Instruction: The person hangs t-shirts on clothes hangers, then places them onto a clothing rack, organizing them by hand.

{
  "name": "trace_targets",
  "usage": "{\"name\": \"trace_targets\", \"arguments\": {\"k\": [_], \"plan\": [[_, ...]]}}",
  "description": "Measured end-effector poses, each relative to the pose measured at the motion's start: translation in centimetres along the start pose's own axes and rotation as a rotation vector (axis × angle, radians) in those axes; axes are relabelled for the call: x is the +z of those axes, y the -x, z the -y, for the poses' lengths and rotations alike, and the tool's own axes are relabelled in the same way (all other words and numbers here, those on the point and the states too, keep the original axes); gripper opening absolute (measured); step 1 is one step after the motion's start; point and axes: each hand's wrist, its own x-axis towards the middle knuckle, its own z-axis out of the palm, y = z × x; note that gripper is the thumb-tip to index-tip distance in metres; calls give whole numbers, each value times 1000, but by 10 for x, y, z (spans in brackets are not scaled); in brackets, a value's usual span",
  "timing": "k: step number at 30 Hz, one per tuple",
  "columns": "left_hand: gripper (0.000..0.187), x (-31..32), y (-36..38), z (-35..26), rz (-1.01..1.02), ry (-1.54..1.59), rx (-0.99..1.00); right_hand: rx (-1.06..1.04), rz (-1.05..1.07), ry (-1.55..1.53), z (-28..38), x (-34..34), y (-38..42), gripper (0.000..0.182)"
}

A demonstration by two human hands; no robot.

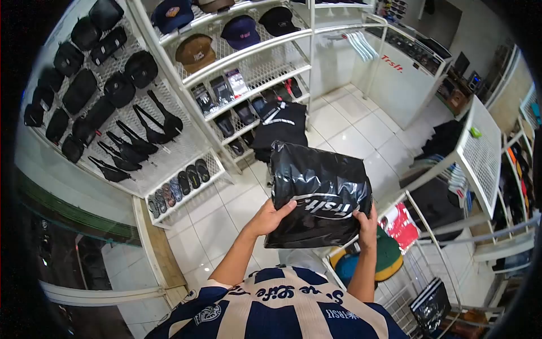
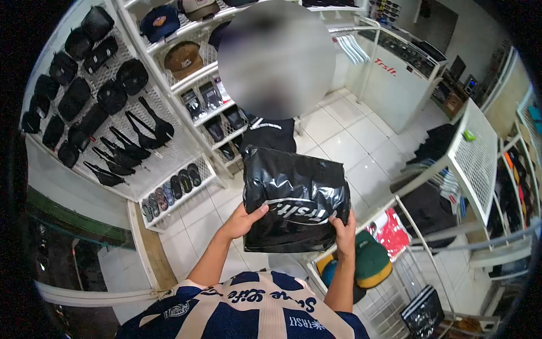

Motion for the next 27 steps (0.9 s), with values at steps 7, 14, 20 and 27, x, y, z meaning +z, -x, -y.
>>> {"name": "trace_targets", "arguments": {"k": [7,14,20,27], "plan": [[30,-15,-121,-41,71,-18,22,-82,3,-24,35,14,-115,63],[25,40,-250,-47,315,77,-11,-236,-291,-43,59,-35,-141,54],[34,82,-340,-55,512,85,-59,-233,-508,-23,62,-58,-158,58],[39,152,-492,-62,742,246,-79,-322,-601,29,105,-102,-253,63]]}}
